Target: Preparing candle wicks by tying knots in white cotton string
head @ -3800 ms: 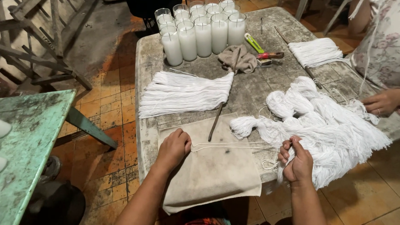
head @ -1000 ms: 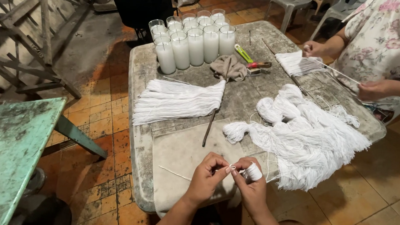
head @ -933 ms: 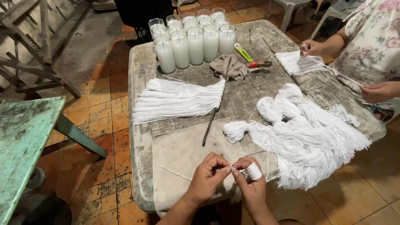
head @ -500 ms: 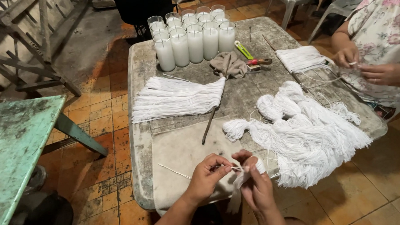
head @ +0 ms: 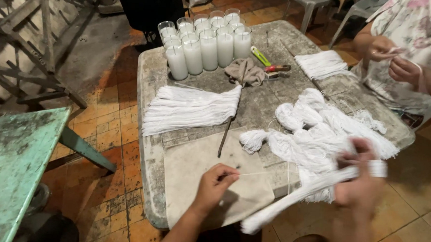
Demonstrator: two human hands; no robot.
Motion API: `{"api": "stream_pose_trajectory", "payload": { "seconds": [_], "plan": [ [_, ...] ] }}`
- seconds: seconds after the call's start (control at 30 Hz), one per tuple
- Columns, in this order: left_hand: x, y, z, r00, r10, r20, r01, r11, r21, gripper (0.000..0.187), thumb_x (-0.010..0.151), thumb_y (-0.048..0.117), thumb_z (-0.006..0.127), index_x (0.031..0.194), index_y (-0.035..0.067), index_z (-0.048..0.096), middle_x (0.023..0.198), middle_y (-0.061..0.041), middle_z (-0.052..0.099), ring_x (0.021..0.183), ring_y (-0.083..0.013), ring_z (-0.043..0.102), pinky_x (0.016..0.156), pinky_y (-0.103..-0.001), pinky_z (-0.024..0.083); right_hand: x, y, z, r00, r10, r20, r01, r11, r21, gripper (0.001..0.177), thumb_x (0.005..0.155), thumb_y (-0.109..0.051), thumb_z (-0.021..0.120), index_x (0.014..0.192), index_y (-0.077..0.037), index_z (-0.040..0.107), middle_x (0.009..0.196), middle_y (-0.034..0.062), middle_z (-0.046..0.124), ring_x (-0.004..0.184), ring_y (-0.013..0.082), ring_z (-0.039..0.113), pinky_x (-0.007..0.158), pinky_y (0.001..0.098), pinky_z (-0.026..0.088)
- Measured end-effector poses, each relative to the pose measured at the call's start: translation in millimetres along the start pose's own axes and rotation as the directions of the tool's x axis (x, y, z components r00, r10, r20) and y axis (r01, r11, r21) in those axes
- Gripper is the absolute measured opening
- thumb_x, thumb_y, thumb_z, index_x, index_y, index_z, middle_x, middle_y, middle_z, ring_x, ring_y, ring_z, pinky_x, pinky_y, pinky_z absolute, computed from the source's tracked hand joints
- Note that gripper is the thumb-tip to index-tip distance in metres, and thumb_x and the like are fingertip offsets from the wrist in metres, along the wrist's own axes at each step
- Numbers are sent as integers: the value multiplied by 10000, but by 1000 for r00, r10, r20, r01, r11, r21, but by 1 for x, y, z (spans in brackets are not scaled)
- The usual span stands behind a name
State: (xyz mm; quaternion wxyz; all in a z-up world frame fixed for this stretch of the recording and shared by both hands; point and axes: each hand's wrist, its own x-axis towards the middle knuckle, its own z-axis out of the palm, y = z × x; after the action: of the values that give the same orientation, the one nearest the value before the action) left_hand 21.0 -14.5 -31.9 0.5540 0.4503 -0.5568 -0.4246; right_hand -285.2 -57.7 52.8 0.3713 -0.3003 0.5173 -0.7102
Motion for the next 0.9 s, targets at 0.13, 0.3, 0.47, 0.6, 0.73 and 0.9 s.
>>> {"api": "stream_pose_trajectory", "payload": {
  "seconds": [0.13,0.3,0.47,0.6,0.73,0.9],
  "plan": [
    [7,0,-20,991,-101,-86,114,979,167,82,874,177,763,904,109,797,890,-9,755,855,-131,691,792,-265,530,39,-16,-26,945,-199,-258,270,922,278,277,1068,-119,615,1339,-173,615,936,-31,622,603,35,474,444,180,340],
    [32,2,-15,988,-128,-83,148,939,309,63,886,190,766,916,152,807,857,31,674,737,-98,565,693,-259,447,85,80,-15,947,-205,-247,312,767,560,363,982,-512,447,1094,-243,663,804,-64,582,602,51,489,548,202,418],
    [74,-3,4,999,-31,30,7,806,592,108,923,203,730,973,108,747,941,-115,662,926,-351,710,816,-457,578,-24,58,85,871,-336,357,352,936,23,491,964,-101,713,1426,-21,567,1002,97,700,968,147,628,884,292,506],
    [100,-25,15,995,-85,46,25,683,730,149,939,284,712,1022,163,742,992,-56,642,989,-318,694,853,-471,592,8,137,90,893,-134,429,144,989,8,499,1008,-151,611,1493,-125,497,1088,52,689,949,106,616,661,247,584],
    [114,-40,23,994,-80,70,-7,607,794,157,909,302,742,981,163,739,969,-38,628,987,-311,692,846,-480,598,22,174,93,878,-23,478,58,997,-59,545,1017,-243,631,1530,-128,491,1056,60,711,921,116,671,790,287,596],
    [113,-18,14,991,-72,116,7,878,479,136,908,233,745,993,127,755,986,-159,692,1071,-441,659,906,-569,554,9,140,91,821,31,570,198,921,-335,618,1026,-305,557,1605,-156,402,1150,126,773,1077,248,719,949,435,562]
  ]
}}
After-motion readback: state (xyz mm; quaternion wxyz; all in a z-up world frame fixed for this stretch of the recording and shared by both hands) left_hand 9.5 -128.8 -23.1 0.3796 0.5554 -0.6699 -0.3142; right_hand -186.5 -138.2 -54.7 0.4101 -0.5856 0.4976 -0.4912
